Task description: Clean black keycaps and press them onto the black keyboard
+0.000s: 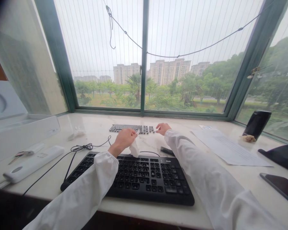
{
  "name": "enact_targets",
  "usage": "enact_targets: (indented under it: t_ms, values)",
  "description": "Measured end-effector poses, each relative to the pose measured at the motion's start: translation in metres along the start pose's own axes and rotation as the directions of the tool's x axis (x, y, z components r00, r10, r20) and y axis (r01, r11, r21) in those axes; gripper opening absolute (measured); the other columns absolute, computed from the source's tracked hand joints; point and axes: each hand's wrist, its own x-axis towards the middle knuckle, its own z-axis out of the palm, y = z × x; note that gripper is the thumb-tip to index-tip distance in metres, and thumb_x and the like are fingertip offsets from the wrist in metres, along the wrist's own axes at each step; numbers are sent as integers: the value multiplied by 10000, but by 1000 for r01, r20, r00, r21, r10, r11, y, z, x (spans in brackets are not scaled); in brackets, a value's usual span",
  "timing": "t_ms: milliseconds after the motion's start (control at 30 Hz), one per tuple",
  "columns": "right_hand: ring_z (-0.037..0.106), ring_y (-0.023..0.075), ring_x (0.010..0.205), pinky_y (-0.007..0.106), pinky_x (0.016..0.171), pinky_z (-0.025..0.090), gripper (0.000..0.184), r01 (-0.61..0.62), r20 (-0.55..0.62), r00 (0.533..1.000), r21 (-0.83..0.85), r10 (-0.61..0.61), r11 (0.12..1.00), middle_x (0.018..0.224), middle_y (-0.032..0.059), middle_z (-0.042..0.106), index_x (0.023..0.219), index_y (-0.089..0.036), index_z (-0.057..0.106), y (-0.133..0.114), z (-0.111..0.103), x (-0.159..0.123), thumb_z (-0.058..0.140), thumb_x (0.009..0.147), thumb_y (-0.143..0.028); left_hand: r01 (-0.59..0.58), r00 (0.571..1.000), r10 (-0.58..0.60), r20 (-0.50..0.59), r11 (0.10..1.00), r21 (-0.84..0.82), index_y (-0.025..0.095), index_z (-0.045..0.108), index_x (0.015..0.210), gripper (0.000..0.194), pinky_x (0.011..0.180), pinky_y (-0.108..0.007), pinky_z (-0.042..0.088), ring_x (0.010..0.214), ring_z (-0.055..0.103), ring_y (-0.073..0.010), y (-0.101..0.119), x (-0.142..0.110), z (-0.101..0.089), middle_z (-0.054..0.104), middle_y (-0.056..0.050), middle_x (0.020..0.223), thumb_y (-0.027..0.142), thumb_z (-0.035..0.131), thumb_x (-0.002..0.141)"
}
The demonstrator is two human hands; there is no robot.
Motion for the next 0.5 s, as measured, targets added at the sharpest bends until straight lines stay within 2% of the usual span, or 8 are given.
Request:
enact_targets:
  t_ms: [167,267,400,500]
  values:
    - [672,166,820,239,772,505,339,-17,23,1000,-36,18,999,911,56,744,997,-180,747,0,23,20,769,691,-325,-31,999,31,-11,999,24,209,761,914,251,817,-307,462,948,656,-247,0,0,5,742,-91,968,325,541,880]
    - [668,170,813,238,775,498,228,-20,22,1000,-60,21,998,863,52,744,879,-188,768,-5,32,25,769,667,-270,-19,1000,19,-16,1000,6,217,761,912,223,836,-300,462,967,650,-239,0,0,5,735,-79,1013,326,572,867]
    - [667,185,812,245,757,495,97,14,3,1000,-43,-14,999,812,54,738,740,-185,753,-7,30,25,754,651,-223,-3,1000,3,29,1000,-8,243,764,907,223,816,-294,472,938,657,-231,1,0,4,742,-62,979,363,580,867]
    - [666,175,808,245,748,499,156,70,-29,997,9,-70,998,837,47,738,813,-182,736,-9,19,14,745,676,-256,-1,1000,1,24,1000,-26,261,765,938,230,822,-304,476,945,661,-238,2,-1,3,745,-48,985,385,589,859]
